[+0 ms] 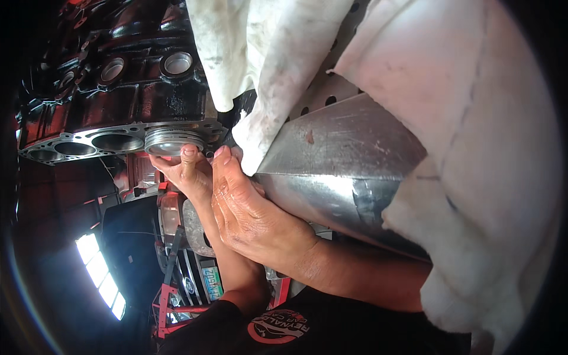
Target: The person lubricates a piston with oil from a bottle and carefully inserts it into one of the cylinders of an engine block by hand.
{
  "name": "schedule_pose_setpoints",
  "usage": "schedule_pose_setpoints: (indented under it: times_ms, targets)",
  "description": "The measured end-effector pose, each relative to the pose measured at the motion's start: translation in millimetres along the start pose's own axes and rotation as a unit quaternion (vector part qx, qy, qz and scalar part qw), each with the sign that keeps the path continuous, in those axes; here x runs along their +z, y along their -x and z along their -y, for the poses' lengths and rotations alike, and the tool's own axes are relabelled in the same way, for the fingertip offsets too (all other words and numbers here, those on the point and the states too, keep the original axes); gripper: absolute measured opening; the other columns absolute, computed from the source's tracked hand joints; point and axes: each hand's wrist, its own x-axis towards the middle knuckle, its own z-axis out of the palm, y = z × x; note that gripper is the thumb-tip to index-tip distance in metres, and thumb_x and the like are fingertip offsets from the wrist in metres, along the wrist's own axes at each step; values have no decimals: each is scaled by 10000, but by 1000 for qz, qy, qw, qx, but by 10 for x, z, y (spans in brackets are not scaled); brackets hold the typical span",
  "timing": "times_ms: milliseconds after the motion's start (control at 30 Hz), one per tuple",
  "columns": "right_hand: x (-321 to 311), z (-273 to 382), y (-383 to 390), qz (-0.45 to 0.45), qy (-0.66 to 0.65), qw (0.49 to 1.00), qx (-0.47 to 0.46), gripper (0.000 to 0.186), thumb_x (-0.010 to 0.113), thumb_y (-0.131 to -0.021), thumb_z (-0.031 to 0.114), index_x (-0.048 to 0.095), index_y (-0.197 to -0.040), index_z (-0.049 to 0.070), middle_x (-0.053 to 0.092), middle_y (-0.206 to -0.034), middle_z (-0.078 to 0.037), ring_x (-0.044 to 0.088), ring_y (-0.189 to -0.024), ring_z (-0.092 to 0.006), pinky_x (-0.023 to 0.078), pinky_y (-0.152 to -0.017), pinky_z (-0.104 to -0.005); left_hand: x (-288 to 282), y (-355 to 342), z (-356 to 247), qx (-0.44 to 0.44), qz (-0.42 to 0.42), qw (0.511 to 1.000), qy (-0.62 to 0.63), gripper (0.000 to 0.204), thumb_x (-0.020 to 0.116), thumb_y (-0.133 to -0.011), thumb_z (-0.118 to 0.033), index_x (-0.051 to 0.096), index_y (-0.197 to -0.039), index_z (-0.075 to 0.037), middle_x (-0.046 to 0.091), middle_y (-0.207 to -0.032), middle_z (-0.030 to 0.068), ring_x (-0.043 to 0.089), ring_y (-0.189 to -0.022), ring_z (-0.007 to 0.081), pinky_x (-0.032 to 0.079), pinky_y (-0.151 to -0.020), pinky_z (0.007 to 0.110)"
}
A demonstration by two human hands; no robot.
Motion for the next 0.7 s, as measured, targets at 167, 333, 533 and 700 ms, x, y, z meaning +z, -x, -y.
schedule_pose_setpoints:
  times_ms: [167,333,533,700]
  targets:
    - [40,-28,-24,-18,12,1000,13,360,552,-928,207,733,-1139,-23,721,-1190,-135,641,-1243,-283,408,-1164,-427,26,-41,-21,-14,60,998,14,1150,913,-749,-129,141,-1600,-88,461,-1421,149,535,-1246,300,469,-1094,483]
    - [27,26,-78,-17,0,999,40,361,641,-915,250,692,-1190,22,694,-1249,-115,665,-1168,-256,461,-1052,-388,-70,-88,-23,-88,24,986,141,916,836,-879,-375,267,-1544,-104,486,-1417,122,534,-1255,298,474,-1077,482]
    - [4,-121,-823,-31,-135,964,228,674,846,-749,340,629,-1273,-22,611,-1301,-178,616,-1143,-328,505,-969,-425,68,-108,-27,-42,-18,991,123,805,871,-858,-249,363,-1457,-73,526,-1353,102,579,-1185,237,504,-1027,409]
    - [297,-45,-939,-70,-132,968,201,688,840,-783,295,575,-1291,-87,593,-1174,-169,626,-1068,-346,520,-911,-431,59,-136,56,-27,-22,991,130,897,877,-836,-166,312,-1516,-17,463,-1431,122,496,-1290,236,423,-1101,370]
